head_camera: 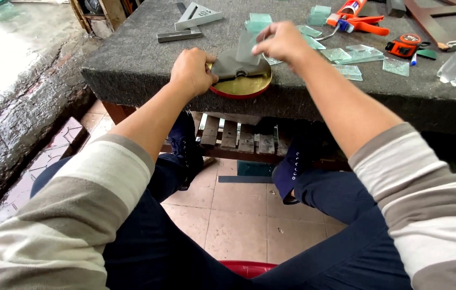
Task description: The person sits at a workbench and repeatedly rubs the edges of small glass pieces against a circular grinding tool to smooth them. They handle each piece one at a time, rotating it to work different edges, then place the finished pieces on the table.
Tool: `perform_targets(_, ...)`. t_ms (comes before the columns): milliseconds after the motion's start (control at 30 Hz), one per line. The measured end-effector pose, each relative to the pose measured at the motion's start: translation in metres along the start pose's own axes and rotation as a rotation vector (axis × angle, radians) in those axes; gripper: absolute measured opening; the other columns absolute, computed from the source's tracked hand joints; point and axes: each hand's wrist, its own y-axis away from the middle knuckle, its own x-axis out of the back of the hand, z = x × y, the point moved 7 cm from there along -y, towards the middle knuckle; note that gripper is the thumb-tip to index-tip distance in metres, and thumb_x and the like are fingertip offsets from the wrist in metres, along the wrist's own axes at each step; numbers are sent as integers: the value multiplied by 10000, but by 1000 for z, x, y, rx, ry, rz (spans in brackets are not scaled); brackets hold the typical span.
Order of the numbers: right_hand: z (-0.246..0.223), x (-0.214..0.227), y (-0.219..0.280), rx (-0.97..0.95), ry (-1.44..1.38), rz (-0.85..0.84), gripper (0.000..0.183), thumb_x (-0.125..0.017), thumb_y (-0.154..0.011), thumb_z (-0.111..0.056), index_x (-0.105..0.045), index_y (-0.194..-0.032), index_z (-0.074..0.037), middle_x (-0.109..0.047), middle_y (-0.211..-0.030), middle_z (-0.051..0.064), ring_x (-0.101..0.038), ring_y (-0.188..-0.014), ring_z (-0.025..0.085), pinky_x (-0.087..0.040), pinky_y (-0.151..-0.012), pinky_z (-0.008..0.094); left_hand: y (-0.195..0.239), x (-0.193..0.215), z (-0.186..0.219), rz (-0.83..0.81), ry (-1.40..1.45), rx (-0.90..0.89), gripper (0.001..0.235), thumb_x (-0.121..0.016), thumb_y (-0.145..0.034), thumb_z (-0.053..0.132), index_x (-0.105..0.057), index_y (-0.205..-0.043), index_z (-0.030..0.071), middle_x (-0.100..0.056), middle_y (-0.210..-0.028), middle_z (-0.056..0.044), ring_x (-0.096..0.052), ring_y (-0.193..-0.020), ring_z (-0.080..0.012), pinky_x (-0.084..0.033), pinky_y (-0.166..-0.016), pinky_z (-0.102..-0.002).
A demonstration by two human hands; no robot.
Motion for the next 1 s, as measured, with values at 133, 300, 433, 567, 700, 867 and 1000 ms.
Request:
perform_targets(133,32,-8,-36,-3,103,92,274,-932,-860,-177,-740,-1056,-164,-808,-1112,65,-781,-953,191,-653,-756,340,2,1,-1,-19,30,18,454,-845,-968,116,-788,-1393,264,-764,-945,0,-662,-785,-157,-622,-722,-344)
perform_targets(300,29,-8,-44,147,306,64,453,-989,-805,-330,-824,-1172,-122,-821,-1219,62,-771,-1066,195,-616,-938,368,9,6,8,5,28,-51,383,-815,-980,92,-820,-1337,231,-809,-1074,-61,-740,-870,-252,-636,-699,-390)
perform_targets(433,1,37,-25,288,453,253,225,-909,-921,-163,-729,-1057,-158,-789,-1008,32,-727,-838,174,-597,-718,376,5,5,7,1,-6,-19,521,-842,-975,151,-724,-1481,178,-798,-1098,-69,-751,-922,-273,-656,-803,-430)
perform_targets(567,38,122,-53,522,717,478,174,-831,-886,16,-811,-981,-128,-821,-916,61,-757,-828,221,-619,-730,464,1,0,0,-1,-22,-73,499,-792,-997,163,-714,-1490,160,-814,-1046,-79,-764,-922,-290,-662,-844,-458)
perform_targets(700,74,150,-49,300,995,417,198,-783,-948,-26,-862,-971,-207,-818,-926,49,-760,-928,343,-633,-687,530,10,6,12,-36,26,-10,627,-776,-1015,229,-591,-1611,174,-795,-1289,-147,-769,-875,-280,-659,-761,-446)
perform_targets(867,100,114,-44,103,1440,103,289,-736,-974,-106,-785,-1257,-139,-827,-1153,178,-783,-905,344,-625,-596,446,13,3,24,2,-63,-22,687,-777,-1040,418,-481,-1588,129,-682,-1377,-102,-641,-1237,-291,-618,-1020,-449)
perform_targets(1000,131,112,-69,166,1245,195,257,-724,-892,-202,-879,-1047,-67,-838,-1025,198,-816,-1017,464,-621,-862,626,22,-1,26,164,-327,-236,885,-759,-979,603,-465,-1681,151,-568,-1534,-164,-510,-1465,-405,-505,-1136,-572)
